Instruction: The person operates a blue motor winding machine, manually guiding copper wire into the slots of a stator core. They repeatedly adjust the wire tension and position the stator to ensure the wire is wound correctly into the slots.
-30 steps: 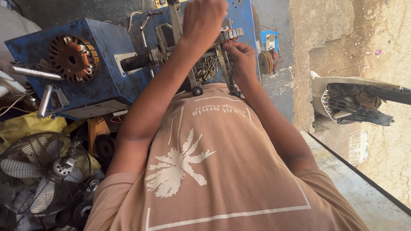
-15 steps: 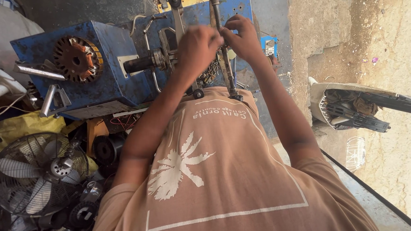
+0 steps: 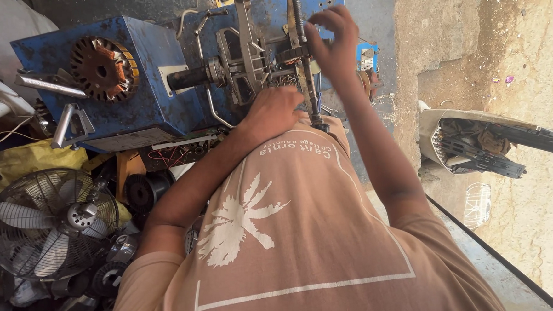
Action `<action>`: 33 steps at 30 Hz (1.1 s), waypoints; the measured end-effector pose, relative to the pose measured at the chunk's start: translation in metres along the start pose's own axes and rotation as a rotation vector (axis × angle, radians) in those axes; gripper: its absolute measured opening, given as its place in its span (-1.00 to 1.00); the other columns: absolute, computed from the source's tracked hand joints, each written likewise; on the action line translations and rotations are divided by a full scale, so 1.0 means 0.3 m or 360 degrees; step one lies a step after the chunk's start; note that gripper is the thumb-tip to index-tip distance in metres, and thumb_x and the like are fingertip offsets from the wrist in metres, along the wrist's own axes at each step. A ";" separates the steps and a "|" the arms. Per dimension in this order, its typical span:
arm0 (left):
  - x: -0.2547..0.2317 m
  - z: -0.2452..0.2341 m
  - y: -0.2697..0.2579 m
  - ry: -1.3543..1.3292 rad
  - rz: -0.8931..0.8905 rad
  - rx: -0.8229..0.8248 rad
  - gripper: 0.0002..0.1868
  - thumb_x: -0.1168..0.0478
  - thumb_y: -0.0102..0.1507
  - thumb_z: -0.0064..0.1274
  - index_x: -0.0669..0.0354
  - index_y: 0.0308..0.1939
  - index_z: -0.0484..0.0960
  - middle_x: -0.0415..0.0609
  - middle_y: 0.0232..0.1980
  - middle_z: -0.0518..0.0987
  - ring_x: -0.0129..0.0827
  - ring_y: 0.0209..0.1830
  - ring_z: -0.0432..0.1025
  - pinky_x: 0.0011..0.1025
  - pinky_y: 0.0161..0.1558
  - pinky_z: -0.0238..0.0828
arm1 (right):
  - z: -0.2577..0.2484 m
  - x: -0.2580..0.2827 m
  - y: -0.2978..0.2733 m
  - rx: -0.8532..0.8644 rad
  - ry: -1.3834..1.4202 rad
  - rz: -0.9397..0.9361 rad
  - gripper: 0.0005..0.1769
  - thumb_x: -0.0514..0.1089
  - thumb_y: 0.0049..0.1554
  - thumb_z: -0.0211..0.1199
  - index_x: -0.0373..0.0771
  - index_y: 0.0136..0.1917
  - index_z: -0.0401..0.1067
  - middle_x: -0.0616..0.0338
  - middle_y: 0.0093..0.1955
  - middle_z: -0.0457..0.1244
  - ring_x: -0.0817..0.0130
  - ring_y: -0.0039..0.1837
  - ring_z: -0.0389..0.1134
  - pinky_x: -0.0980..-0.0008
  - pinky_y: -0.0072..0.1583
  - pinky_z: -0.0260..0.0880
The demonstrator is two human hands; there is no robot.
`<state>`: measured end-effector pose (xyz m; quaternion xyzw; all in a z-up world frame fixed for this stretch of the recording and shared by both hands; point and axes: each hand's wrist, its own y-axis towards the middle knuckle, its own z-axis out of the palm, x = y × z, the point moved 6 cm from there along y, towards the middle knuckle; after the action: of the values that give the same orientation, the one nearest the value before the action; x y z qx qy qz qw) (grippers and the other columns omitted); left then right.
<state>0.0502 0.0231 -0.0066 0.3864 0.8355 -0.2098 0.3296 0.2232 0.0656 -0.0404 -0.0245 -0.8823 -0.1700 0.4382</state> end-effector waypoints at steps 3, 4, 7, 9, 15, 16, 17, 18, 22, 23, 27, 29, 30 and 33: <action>-0.003 -0.013 0.004 0.0152 0.0045 0.0108 -0.77 0.12 0.12 0.30 0.23 -0.36 0.71 0.09 -0.29 0.59 0.03 -0.30 0.57 -0.05 -0.20 0.51 | -0.041 0.148 -0.186 -0.0127 -0.0223 -0.0550 -0.79 -0.32 0.09 0.42 -0.21 0.03 0.59 0.11 -0.14 0.24 0.19 -0.07 0.31 0.23 -0.03 0.28; -0.004 -0.026 0.005 0.0211 0.0041 0.0120 -0.81 0.14 0.13 0.29 0.20 -0.37 0.71 0.08 -0.29 0.59 0.01 -0.30 0.57 -0.06 -0.19 0.51 | -0.034 0.170 -0.228 0.0062 -0.0330 -0.0715 -0.65 -0.34 0.01 0.41 -0.17 0.10 0.64 0.10 -0.15 0.21 0.17 -0.10 0.29 0.21 -0.07 0.24; -0.014 -0.099 0.039 0.0384 0.0101 -0.0089 -0.86 0.20 0.18 0.26 0.20 -0.38 0.70 0.06 -0.29 0.56 -0.06 -0.26 0.59 -0.13 -0.23 0.54 | -0.024 0.100 -0.286 0.0066 -0.0081 -0.0283 -0.70 -0.25 0.05 0.49 -0.19 0.08 0.59 0.12 -0.14 0.18 0.24 -0.08 0.28 0.27 -0.07 0.26; -0.029 -0.137 0.107 0.0436 0.0220 -0.0319 -0.90 0.26 0.19 0.23 0.21 -0.37 0.70 0.04 -0.30 0.55 -0.09 -0.25 0.60 -0.15 -0.23 0.55 | -0.002 0.001 -0.302 -0.0081 0.0131 0.0215 -0.78 -0.25 0.06 0.53 -0.19 0.01 0.65 0.17 -0.19 0.19 0.36 -0.15 0.23 0.34 -0.12 0.20; 0.086 -0.139 0.378 0.0317 0.0052 -0.0411 -0.76 0.13 0.19 0.34 0.24 -0.41 0.72 0.08 -0.31 0.61 -0.07 -0.33 0.58 -0.15 -0.27 0.52 | 0.124 -0.162 -0.322 -0.0172 0.1483 0.1238 -0.92 -0.24 0.07 0.43 -0.30 -0.19 0.58 0.24 -0.17 0.42 0.62 -0.26 0.26 0.58 -0.21 0.17; 0.102 -0.141 0.389 0.0285 0.0074 -0.0433 -0.76 0.13 0.16 0.36 0.24 -0.42 0.72 0.08 -0.31 0.62 -0.06 -0.33 0.58 -0.14 -0.26 0.52 | 0.123 -0.160 -0.315 -0.0154 0.1524 0.1236 -0.92 -0.25 0.07 0.41 -0.31 -0.22 0.57 0.24 -0.19 0.42 0.63 -0.28 0.26 0.59 -0.21 0.19; 0.121 -0.153 0.393 0.0255 0.0092 -0.0463 -0.75 0.12 0.12 0.39 0.25 -0.42 0.72 0.09 -0.31 0.63 -0.05 -0.32 0.58 -0.13 -0.25 0.52 | 0.106 -0.159 -0.306 -0.0178 0.1434 0.1202 -0.92 -0.27 0.08 0.42 -0.31 -0.23 0.56 0.24 -0.21 0.41 0.63 -0.29 0.23 0.59 -0.23 0.15; 0.137 -0.164 0.400 0.0225 0.0109 -0.0493 -0.73 0.11 0.09 0.41 0.25 -0.42 0.73 0.09 -0.31 0.64 -0.04 -0.32 0.57 -0.12 -0.24 0.51 | 0.089 -0.155 -0.302 -0.0202 0.1344 0.1169 -0.91 -0.28 0.08 0.42 -0.31 -0.24 0.55 0.24 -0.23 0.40 0.64 -0.30 0.21 0.60 -0.24 0.12; 0.174 -0.186 0.395 0.0087 0.0103 -0.0544 -0.77 0.13 0.12 0.42 0.22 -0.38 0.75 0.07 -0.34 0.64 -0.07 -0.32 0.59 -0.14 -0.25 0.51 | 0.047 -0.107 -0.278 -0.0272 0.0988 0.0826 -0.84 -0.29 0.11 0.46 -0.27 -0.23 0.48 0.28 -0.25 0.40 0.66 -0.23 0.32 0.61 -0.17 0.25; 0.184 -0.189 0.393 0.0031 0.0063 -0.0544 -0.77 0.14 0.11 0.43 0.22 -0.38 0.76 0.07 -0.36 0.64 -0.08 -0.33 0.60 -0.16 -0.25 0.51 | 0.049 -0.106 -0.274 -0.0234 0.1014 0.0850 -0.83 -0.30 0.10 0.46 -0.28 -0.25 0.48 0.28 -0.25 0.40 0.65 -0.22 0.33 0.60 -0.16 0.27; 0.229 -0.176 0.403 0.0318 -0.0007 -0.0495 -0.72 0.13 0.06 0.45 0.26 -0.45 0.72 0.06 -0.32 0.65 -0.09 -0.32 0.60 -0.19 -0.29 0.50 | -0.010 -0.056 -0.222 -0.0302 0.0730 0.0646 -0.88 -0.31 0.09 0.43 -0.37 -0.22 0.51 0.22 -0.22 0.35 0.56 -0.20 0.30 0.50 -0.14 0.26; 0.236 -0.156 0.413 0.0441 0.0029 -0.0538 -0.72 0.10 0.04 0.45 0.22 -0.44 0.72 0.06 -0.31 0.66 -0.11 -0.34 0.61 -0.22 -0.29 0.52 | -0.061 0.052 -0.170 -0.0342 0.0351 0.0215 -0.86 -0.28 0.11 0.39 -0.45 -0.14 0.53 0.13 -0.12 0.30 0.38 -0.12 0.29 0.39 -0.07 0.27; 0.238 -0.151 0.418 0.0504 0.0049 -0.0561 -0.72 0.09 0.03 0.45 0.20 -0.44 0.73 0.06 -0.30 0.66 -0.12 -0.34 0.61 -0.24 -0.30 0.52 | -0.102 0.108 -0.142 -0.0313 0.0135 -0.0088 -0.81 -0.26 0.14 0.35 -0.50 -0.08 0.53 0.08 -0.04 0.27 0.24 -0.04 0.31 0.30 0.01 0.30; 0.229 -0.153 0.397 0.0526 0.0084 -0.0639 -0.75 0.08 0.09 0.43 0.16 -0.37 0.74 0.06 -0.27 0.65 -0.12 -0.34 0.61 -0.26 -0.31 0.52 | -0.066 0.092 -0.047 0.0009 0.0311 -0.0091 -0.68 -0.14 0.28 0.16 -0.48 -0.10 0.54 0.12 0.10 0.24 0.26 0.06 0.30 0.34 0.08 0.32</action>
<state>0.0925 0.1588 -0.0352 0.3638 0.8926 0.0350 0.2640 0.2187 0.0430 -0.0117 0.0184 -0.8362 -0.1816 0.5172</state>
